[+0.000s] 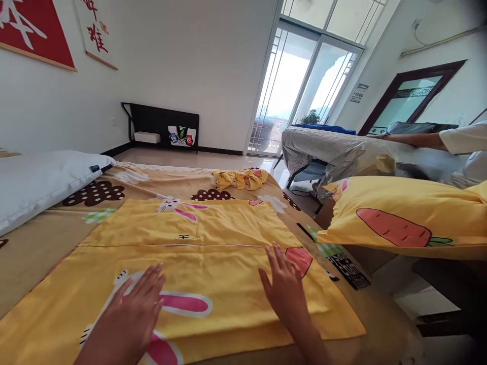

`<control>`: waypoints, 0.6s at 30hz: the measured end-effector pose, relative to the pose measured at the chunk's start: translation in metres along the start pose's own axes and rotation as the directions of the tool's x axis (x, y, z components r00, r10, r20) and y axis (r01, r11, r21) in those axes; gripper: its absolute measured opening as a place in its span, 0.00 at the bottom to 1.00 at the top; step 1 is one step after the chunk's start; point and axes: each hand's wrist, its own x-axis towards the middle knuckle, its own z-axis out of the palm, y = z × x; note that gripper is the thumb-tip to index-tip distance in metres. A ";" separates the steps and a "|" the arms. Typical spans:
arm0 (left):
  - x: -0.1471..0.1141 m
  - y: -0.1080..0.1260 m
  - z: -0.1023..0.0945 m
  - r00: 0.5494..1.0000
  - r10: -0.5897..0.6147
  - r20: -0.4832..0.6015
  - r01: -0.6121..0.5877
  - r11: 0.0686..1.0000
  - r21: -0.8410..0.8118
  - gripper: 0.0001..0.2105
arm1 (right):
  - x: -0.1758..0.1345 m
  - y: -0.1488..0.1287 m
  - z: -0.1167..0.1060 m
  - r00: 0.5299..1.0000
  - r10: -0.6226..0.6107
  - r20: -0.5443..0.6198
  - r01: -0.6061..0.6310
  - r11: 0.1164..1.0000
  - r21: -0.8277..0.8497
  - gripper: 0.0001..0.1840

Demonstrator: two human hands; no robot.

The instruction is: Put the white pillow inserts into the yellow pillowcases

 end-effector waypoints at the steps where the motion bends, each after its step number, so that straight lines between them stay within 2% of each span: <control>1: 0.040 0.021 -0.005 0.997 0.064 0.050 -0.063 0.998 -0.009 0.25 | 0.023 -0.028 -0.002 0.994 -0.099 0.049 0.094 0.992 0.084 0.30; 2: 0.080 0.039 -0.009 0.990 0.105 0.096 -0.103 0.994 -0.024 0.26 | 0.045 -0.055 -0.002 0.974 -0.197 0.112 0.177 0.970 0.168 0.29; 3: 0.117 0.055 -0.010 0.987 0.094 0.132 -0.089 0.995 -0.040 0.27 | 0.067 -0.077 0.002 0.945 -0.263 0.197 0.215 0.948 0.234 0.28; 4: 0.149 0.064 -0.008 0.984 0.046 0.174 -0.037 0.998 -0.055 0.27 | 0.087 -0.094 0.008 0.916 -0.273 0.294 0.197 0.944 0.264 0.28; 6: 0.192 0.063 0.005 0.970 -0.056 0.236 0.077 0.994 -0.080 0.25 | 0.118 -0.106 0.027 0.901 -0.221 0.374 0.130 0.959 0.253 0.29; 8: 0.207 0.030 0.027 0.951 -0.134 0.277 0.161 0.984 -0.075 0.26 | 0.138 -0.087 0.047 0.914 -0.090 0.395 0.016 0.982 0.187 0.32; 10: 0.203 -0.025 0.049 0.928 -0.243 0.283 0.263 0.964 -0.036 0.28 | 0.151 -0.044 0.062 0.916 0.070 0.396 -0.119 0.988 0.102 0.36; 12: 0.194 -0.089 0.065 0.867 -0.433 0.248 0.440 0.898 0.030 0.30 | 0.160 0.005 0.070 0.900 0.206 0.383 -0.229 0.973 0.015 0.36; 14: 0.188 -0.141 0.074 0.802 -0.541 0.253 0.541 0.837 0.078 0.31 | 0.169 0.044 0.077 0.891 0.280 0.356 -0.281 0.958 -0.049 0.33; 16: 0.188 -0.171 0.079 0.769 -0.585 0.256 0.582 0.807 0.098 0.32 | 0.175 0.065 0.085 0.898 0.318 0.303 -0.297 0.948 -0.116 0.32; 18: 0.192 -0.181 0.080 0.747 -0.616 0.249 0.611 0.784 0.104 0.31 | 0.179 0.071 0.096 0.911 0.331 0.247 -0.291 0.939 -0.184 0.31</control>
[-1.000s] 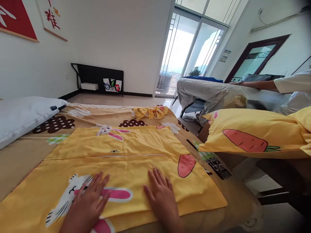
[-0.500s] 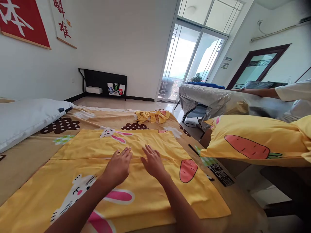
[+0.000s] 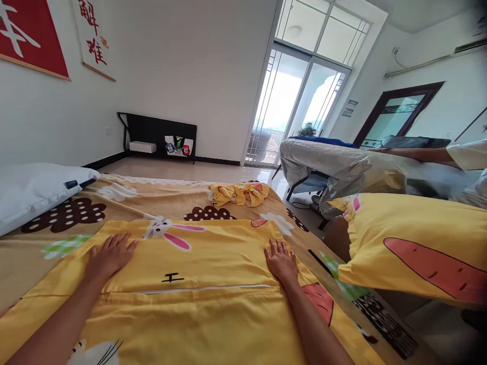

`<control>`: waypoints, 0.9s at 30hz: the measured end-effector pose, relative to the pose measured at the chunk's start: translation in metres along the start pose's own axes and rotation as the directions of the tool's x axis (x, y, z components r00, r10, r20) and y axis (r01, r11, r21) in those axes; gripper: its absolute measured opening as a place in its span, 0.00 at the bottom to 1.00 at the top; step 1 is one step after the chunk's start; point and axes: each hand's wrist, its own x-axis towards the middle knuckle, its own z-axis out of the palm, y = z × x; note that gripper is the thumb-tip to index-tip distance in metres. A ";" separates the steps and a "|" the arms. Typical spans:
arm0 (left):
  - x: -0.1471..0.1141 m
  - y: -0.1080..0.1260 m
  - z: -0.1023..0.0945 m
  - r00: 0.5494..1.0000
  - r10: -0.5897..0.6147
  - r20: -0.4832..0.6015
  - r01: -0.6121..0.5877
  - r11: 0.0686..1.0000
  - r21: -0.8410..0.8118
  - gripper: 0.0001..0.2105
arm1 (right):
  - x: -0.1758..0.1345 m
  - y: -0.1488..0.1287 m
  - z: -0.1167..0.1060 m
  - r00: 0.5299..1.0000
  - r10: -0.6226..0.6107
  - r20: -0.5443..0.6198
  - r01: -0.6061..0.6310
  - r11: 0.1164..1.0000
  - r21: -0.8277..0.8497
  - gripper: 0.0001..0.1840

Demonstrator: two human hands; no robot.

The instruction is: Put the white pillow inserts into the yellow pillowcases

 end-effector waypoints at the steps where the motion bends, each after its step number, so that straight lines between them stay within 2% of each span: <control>1: 0.001 0.001 -0.001 1.000 -0.014 -0.004 0.014 1.000 -0.005 0.30 | 0.001 -0.002 0.004 1.000 0.001 -0.019 -0.001 1.000 -0.029 0.31; 4: -0.003 0.009 -0.005 0.999 -0.031 -0.019 0.031 0.999 -0.033 0.29 | -0.001 -0.005 0.007 1.000 -0.007 -0.028 0.005 0.998 -0.068 0.31; 8: -0.011 0.031 -0.013 0.990 -0.093 -0.105 0.091 0.996 -0.023 0.26 | -0.007 -0.011 -0.016 0.999 -0.037 -0.025 0.034 0.996 -0.081 0.30; 9: -0.014 0.042 -0.014 0.989 -0.047 -0.143 0.045 0.999 -0.019 0.24 | -0.008 -0.019 -0.024 0.997 -0.068 -0.021 0.066 0.994 -0.081 0.30; 10: -0.017 0.056 -0.013 0.982 0.060 -0.178 -0.064 0.998 -0.018 0.24 | -0.011 -0.030 -0.032 0.993 -0.120 -0.014 0.119 0.990 -0.077 0.30; 11: -0.021 0.071 -0.011 0.957 0.207 -0.203 -0.215 0.976 -0.020 0.24 | -0.015 -0.046 -0.038 0.981 -0.193 -0.009 0.192 0.979 -0.068 0.29; 12: -0.025 0.086 -0.008 0.903 0.376 -0.210 -0.390 0.920 -0.030 0.24 | -0.020 -0.067 -0.041 0.960 -0.281 -0.005 0.281 0.958 -0.052 0.29; 13: -0.029 0.100 -0.004 0.824 0.530 -0.202 -0.550 0.834 -0.056 0.24 | -0.026 -0.092 -0.041 0.927 -0.375 -0.004 0.375 0.926 -0.033 0.29; 14: -0.033 0.112 0.001 0.748 0.636 -0.189 -0.659 0.747 -0.089 0.23 | -0.034 -0.118 -0.039 0.887 -0.462 -0.011 0.462 0.887 -0.010 0.29; 15: -0.035 0.121 0.005 0.707 0.686 -0.173 -0.706 0.697 -0.125 0.23 | -0.041 -0.145 -0.034 0.847 -0.532 -0.012 0.532 0.847 0.019 0.29; 16: -0.035 0.125 0.009 0.713 0.684 -0.153 -0.701 0.696 -0.154 0.24 | -0.048 -0.170 -0.028 0.815 -0.579 -0.015 0.579 0.814 0.044 0.29; 17: -0.034 0.126 0.012 0.740 0.658 -0.139 -0.673 0.719 -0.173 0.25 | -0.052 -0.191 -0.023 0.787 -0.617 -0.018 0.616 0.783 0.089 0.29; 19: -0.027 0.115 0.011 0.841 0.530 -0.106 -0.541 0.823 -0.174 0.27 | -0.053 -0.217 -0.014 0.746 -0.666 0.007 0.655 0.736 0.172 0.30; 20: -0.021 0.106 0.009 0.887 0.453 -0.084 -0.461 0.872 -0.168 0.27 | -0.049 -0.221 -0.012 0.736 -0.676 0.025 0.659 0.725 0.199 0.30; 21: -0.015 0.094 0.006 0.923 0.382 -0.056 -0.386 0.908 -0.164 0.28 | -0.042 -0.220 -0.011 0.737 -0.675 0.042 0.654 0.727 0.212 0.31; 23: -0.003 0.069 -0.001 0.968 0.252 0.007 -0.248 0.955 -0.160 0.28 | -0.022 -0.204 -0.012 0.768 -0.638 0.063 0.615 0.761 0.205 0.32; 27: 0.014 0.025 -0.006 0.995 0.061 0.078 -0.053 0.993 -0.102 0.29 | 0.024 -0.135 -0.012 0.882 -0.463 0.087 0.446 0.880 0.162 0.33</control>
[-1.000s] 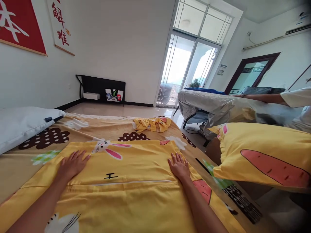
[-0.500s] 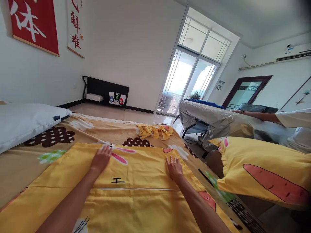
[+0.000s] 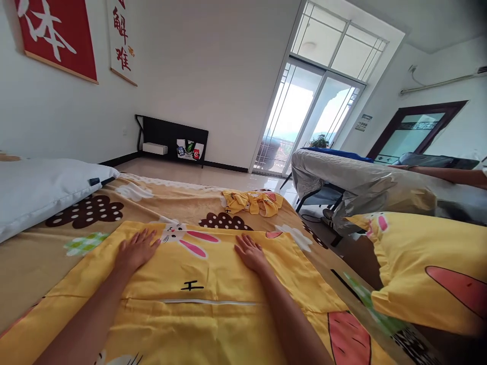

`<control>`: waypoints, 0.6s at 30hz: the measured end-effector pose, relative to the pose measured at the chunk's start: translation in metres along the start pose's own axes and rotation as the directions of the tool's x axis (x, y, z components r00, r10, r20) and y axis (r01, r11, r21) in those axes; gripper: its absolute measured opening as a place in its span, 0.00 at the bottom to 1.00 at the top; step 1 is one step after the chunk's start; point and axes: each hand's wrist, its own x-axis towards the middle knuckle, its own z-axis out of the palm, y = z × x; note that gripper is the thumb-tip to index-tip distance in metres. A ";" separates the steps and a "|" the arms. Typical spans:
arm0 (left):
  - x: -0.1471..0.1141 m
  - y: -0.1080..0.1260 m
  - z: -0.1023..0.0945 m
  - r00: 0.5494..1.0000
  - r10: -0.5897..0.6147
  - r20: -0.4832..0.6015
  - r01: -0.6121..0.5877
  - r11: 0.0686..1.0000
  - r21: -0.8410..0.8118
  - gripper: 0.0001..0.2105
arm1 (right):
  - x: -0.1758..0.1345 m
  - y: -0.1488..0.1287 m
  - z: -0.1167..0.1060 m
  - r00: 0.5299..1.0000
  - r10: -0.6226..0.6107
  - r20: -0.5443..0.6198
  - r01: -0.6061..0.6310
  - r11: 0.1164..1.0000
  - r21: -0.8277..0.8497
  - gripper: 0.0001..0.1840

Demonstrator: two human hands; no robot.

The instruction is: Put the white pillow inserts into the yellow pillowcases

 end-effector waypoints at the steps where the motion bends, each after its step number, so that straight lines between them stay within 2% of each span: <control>1: 0.003 -0.008 0.000 1.000 -0.025 -0.007 0.025 1.000 0.015 0.29 | 0.000 0.024 -0.003 0.998 0.061 -0.003 -0.061 0.998 -0.012 0.33; 4: 0.011 -0.021 0.001 0.998 -0.043 -0.037 0.045 0.998 0.035 0.29 | -0.005 0.088 -0.005 0.971 0.238 -0.026 -0.239 0.969 -0.069 0.34; 6: 0.012 -0.017 -0.003 0.998 -0.048 -0.045 0.050 0.998 0.040 0.29 | -0.007 0.116 -0.003 0.955 0.294 -0.050 -0.298 0.948 -0.112 0.34; 9: -0.008 0.018 -0.010 0.999 -0.053 0.000 0.053 0.998 0.030 0.31 | -0.005 0.130 0.002 0.949 0.307 -0.075 -0.315 0.935 -0.163 0.34; 11: -0.038 0.060 -0.009 0.993 0.116 0.020 -0.116 0.993 -0.009 0.33 | -0.003 0.127 0.003 0.949 0.305 -0.077 -0.314 0.931 -0.184 0.33; 12: -0.056 0.083 -0.005 0.950 0.311 0.003 -0.311 0.950 -0.039 0.33 | -0.003 0.125 0.002 0.951 0.301 -0.073 -0.310 0.931 -0.191 0.33; 13: -0.074 0.105 0.002 0.861 0.509 -0.006 -0.507 0.858 -0.084 0.33 | -0.005 0.122 0.000 0.954 0.294 -0.065 -0.301 0.933 -0.196 0.33; 14: -0.090 0.123 0.010 0.769 0.640 -0.004 -0.634 0.761 -0.141 0.32 | -0.008 0.120 -0.001 0.958 0.281 -0.054 -0.286 0.937 -0.199 0.33; 15: -0.103 0.137 0.018 0.709 0.706 0.011 -0.692 0.698 -0.186 0.31 | -0.013 0.118 -0.003 0.964 0.264 -0.041 -0.267 0.942 -0.202 0.32; 16: -0.112 0.146 0.025 0.667 0.745 0.022 -0.726 0.656 -0.209 0.30 | -0.020 0.117 -0.004 0.969 0.244 -0.027 -0.244 0.948 -0.205 0.32; 17: -0.117 0.149 0.030 0.649 0.760 0.040 -0.736 0.640 -0.222 0.29 | -0.029 0.116 -0.005 0.975 0.223 -0.011 -0.221 0.953 -0.209 0.31; 18: -0.117 0.149 0.033 0.651 0.756 0.059 -0.730 0.646 -0.223 0.29 | -0.041 0.115 -0.004 0.979 0.204 0.001 -0.199 0.957 -0.211 0.30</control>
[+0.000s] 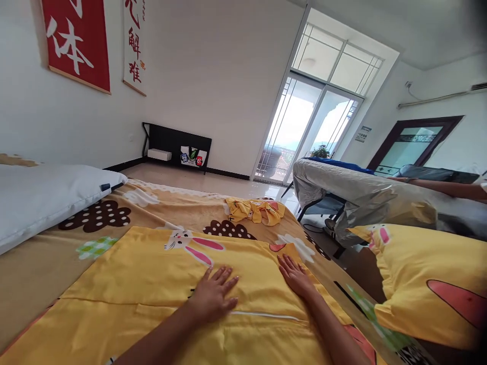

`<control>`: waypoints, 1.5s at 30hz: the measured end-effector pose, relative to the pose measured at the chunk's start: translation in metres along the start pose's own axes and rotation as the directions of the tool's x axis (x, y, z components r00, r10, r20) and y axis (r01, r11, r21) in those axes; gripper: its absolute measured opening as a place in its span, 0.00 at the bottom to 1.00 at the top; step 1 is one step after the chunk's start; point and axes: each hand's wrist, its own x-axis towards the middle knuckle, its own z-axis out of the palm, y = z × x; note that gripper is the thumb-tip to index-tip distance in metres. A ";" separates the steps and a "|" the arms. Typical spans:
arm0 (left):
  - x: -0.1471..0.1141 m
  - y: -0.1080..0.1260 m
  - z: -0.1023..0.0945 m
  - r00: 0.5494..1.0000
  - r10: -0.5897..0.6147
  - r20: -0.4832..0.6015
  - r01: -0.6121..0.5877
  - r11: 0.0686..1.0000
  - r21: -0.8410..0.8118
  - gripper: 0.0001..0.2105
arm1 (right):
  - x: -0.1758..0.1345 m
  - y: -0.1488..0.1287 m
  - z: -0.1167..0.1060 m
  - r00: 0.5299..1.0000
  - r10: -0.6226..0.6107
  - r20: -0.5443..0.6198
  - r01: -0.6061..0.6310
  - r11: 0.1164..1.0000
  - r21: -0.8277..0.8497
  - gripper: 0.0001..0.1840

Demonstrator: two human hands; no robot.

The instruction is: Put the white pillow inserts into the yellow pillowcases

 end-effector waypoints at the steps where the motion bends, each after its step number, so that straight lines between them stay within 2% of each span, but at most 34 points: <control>1: -0.001 -0.004 0.000 1.000 -0.019 0.012 0.019 1.000 0.004 0.29 | -0.013 0.002 0.001 1.000 -0.019 0.005 0.019 1.000 -0.002 0.30; 5: 0.000 -0.028 -0.012 0.996 -0.090 -0.025 0.091 0.996 0.018 0.29 | -0.068 0.012 -0.009 0.993 -0.114 0.028 0.115 0.993 -0.016 0.30; 8: 0.006 -0.036 -0.012 0.985 -0.130 -0.110 0.135 0.990 0.043 0.27 | -0.098 0.008 -0.041 0.974 -0.203 0.098 0.207 0.977 -0.040 0.28; 10: 0.009 -0.039 -0.010 0.978 -0.146 -0.146 0.156 0.986 0.058 0.27 | -0.113 -0.013 -0.065 0.957 -0.260 0.126 0.268 0.962 -0.047 0.22; 12: 0.010 -0.042 -0.008 0.977 -0.139 -0.162 0.151 0.986 0.067 0.27 | -0.128 -0.055 -0.079 0.932 -0.348 0.100 0.351 0.936 -0.020 0.18; 13: 0.009 -0.043 -0.008 0.979 -0.122 -0.163 0.135 0.988 0.070 0.27 | -0.136 -0.081 -0.080 0.912 -0.406 0.058 0.407 0.914 0.007 0.19; 14: 0.007 -0.045 -0.009 0.981 -0.099 -0.164 0.112 0.991 0.071 0.27 | -0.145 -0.108 -0.077 0.880 -0.475 0.004 0.475 0.879 0.035 0.20; 16: 0.001 -0.048 -0.012 0.983 -0.040 -0.178 0.053 0.996 0.068 0.25 | -0.161 -0.157 -0.061 0.739 -0.656 -0.155 0.665 0.747 0.005 0.15; 17: -0.002 -0.048 -0.014 0.981 -0.010 -0.193 0.023 0.998 0.066 0.24 | -0.168 -0.175 -0.051 0.669 -0.713 -0.211 0.723 0.690 -0.038 0.13; 19: -0.008 -0.047 -0.019 0.980 0.022 -0.200 -0.011 0.998 0.056 0.23 | -0.176 -0.189 -0.033 0.596 -0.757 -0.269 0.777 0.628 -0.045 0.11; 21: -0.013 -0.045 -0.024 0.993 0.013 -0.117 -0.009 0.999 0.039 0.27 | -0.176 -0.179 -0.022 0.569 -0.767 -0.295 0.812 0.580 0.058 0.09; 24: -0.017 -0.043 -0.030 0.995 -0.001 0.095 -0.001 1.000 0.021 0.40 | -0.173 -0.150 -0.020 0.559 -0.755 -0.342 0.829 0.503 0.243 0.12; 27: -0.018 -0.040 -0.034 0.988 0.001 0.154 -0.005 1.000 0.024 0.45 | -0.173 -0.140 -0.024 0.610 -0.712 -0.348 0.791 0.526 0.311 0.18; 29: -0.018 -0.036 -0.034 0.989 -0.007 0.147 0.006 1.000 0.007 0.43 | -0.174 -0.144 -0.025 0.651 -0.687 -0.323 0.758 0.564 0.328 0.19; 31: -0.019 -0.033 -0.032 0.992 -0.014 0.124 0.016 1.000 -0.018 0.39 | -0.172 -0.147 -0.025 0.672 -0.674 -0.306 0.739 0.589 0.326 0.20; 34: -0.020 -0.031 -0.027 0.999 -0.025 0.042 0.026 0.999 -0.030 0.34 | -0.166 -0.145 -0.022 0.683 -0.661 -0.312 0.730 0.611 0.304 0.21; 37: -0.021 -0.038 -0.020 0.999 -0.009 -0.047 0.008 0.999 -0.037 0.30 | -0.164 -0.144 -0.019 0.680 -0.643 -0.352 0.732 0.622 0.278 0.16; 39: -0.018 -0.043 -0.019 0.996 0.008 -0.084 -0.010 1.000 -0.024 0.28 | -0.167 -0.146 -0.018 0.657 -0.655 -0.373 0.751 0.615 0.243 0.12; 41: -0.014 -0.044 -0.021 0.995 -0.005 -0.096 0.008 0.999 0.031 0.27 | -0.169 -0.148 -0.018 0.614 -0.703 -0.359 0.787 0.577 0.218 0.11; 45: 0.002 -0.031 -0.036 0.991 -0.075 -0.115 0.096 0.977 0.192 0.22 | -0.172 -0.148 -0.019 0.526 -0.819 -0.229 0.842 0.462 0.279 0.05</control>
